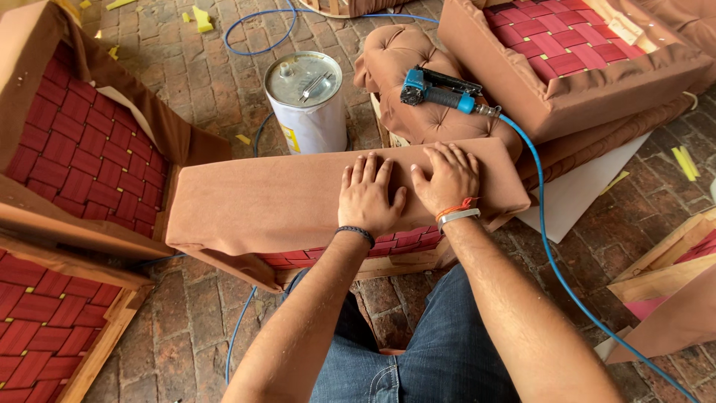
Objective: The person wraps a long rectangular foam cushion with brown fabric, smoothing and folding the edges, then uses a pneumatic staple gun to secure the fabric to the underside. The person then places the finished cushion on a chair frame and begins wrapping a second yellow foam cushion with fabric.
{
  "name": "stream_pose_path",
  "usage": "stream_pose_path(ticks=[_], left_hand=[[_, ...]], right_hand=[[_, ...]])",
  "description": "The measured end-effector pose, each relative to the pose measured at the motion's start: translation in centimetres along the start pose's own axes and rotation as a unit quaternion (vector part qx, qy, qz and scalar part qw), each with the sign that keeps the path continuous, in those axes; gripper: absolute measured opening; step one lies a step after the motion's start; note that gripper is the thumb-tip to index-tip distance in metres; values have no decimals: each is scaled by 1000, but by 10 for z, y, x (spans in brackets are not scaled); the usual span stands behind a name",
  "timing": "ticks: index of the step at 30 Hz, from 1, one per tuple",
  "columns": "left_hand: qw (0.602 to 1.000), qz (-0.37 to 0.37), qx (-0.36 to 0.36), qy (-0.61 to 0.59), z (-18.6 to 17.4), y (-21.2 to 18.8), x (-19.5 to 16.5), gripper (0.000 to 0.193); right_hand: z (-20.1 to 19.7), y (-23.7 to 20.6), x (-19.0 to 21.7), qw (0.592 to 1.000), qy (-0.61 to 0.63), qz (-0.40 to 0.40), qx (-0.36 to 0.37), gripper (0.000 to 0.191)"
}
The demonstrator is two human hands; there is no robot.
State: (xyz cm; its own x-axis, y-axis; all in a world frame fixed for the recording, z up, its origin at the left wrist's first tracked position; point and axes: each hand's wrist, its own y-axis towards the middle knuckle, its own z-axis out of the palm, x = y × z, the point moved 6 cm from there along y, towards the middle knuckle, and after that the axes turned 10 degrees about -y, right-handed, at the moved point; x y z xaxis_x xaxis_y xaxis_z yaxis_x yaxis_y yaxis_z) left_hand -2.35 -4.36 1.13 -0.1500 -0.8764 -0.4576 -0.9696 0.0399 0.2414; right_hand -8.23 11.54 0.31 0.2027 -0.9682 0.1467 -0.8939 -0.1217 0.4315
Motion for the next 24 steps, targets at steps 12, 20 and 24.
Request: stream_pose_path(ticks=[12, 20, 24], left_hand=[[996, -76, -5, 39, -60, -5, 118, 70], [983, -163, -57, 57, -87, -28, 170, 72], [982, -157, -78, 69, -83, -31, 162, 71]], right_hand=[[-1, -2, 2, 999, 23, -13, -29, 44], [-3, -1, 2, 999, 24, -16, -32, 43], [3, 1, -2, 999, 13, -20, -24, 43]])
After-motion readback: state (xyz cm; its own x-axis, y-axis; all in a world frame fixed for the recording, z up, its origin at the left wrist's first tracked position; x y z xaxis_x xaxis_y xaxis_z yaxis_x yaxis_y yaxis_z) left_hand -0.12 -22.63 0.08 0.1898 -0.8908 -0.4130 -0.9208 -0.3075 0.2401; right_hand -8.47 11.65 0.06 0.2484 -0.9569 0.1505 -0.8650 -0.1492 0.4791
